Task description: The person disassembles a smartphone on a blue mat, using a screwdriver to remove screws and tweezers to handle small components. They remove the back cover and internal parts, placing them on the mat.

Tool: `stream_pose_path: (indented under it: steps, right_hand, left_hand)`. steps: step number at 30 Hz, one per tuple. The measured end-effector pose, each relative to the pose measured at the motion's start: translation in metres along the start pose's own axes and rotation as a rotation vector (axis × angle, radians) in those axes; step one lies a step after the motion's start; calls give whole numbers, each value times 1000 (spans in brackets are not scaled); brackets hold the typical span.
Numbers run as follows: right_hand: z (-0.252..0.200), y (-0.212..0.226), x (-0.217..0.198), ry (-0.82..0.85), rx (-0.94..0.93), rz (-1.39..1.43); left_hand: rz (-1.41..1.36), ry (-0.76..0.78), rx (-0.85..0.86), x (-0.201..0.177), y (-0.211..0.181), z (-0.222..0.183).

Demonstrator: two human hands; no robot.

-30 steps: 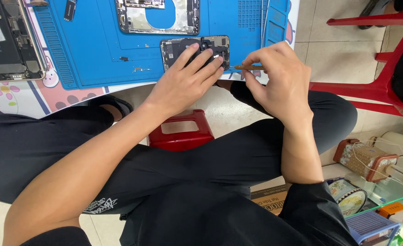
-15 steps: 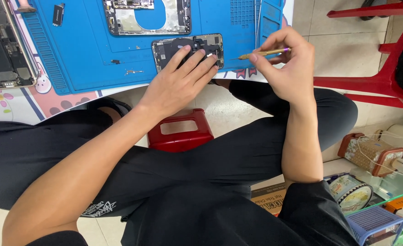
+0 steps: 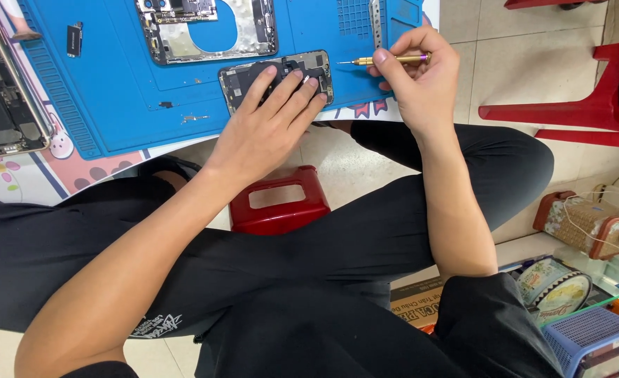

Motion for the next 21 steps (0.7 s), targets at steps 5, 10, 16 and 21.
stream_pose_path:
  steps: [5, 10, 16, 21]
  right_hand:
    - [2, 0, 0, -31, 67, 21]
    - [4, 0, -1, -38, 109, 37]
    - [6, -6, -4, -57, 129, 64]
    - [6, -10, -7, -66, 128, 64]
  left_hand:
    - [-70, -76, 8, -16, 10, 15]
    - [-20, -125, 128, -21, 26, 47]
    - [-21, 62, 359, -9, 46, 74]
    - [-14, 56, 414, -7, 54, 79]
Point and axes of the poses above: each hand's wrist, its own z-axis towards the middle knuckle, its own x-axis out of the palm, y = z × x, the point moved 1 cm from there along z, towards the middle knuckle
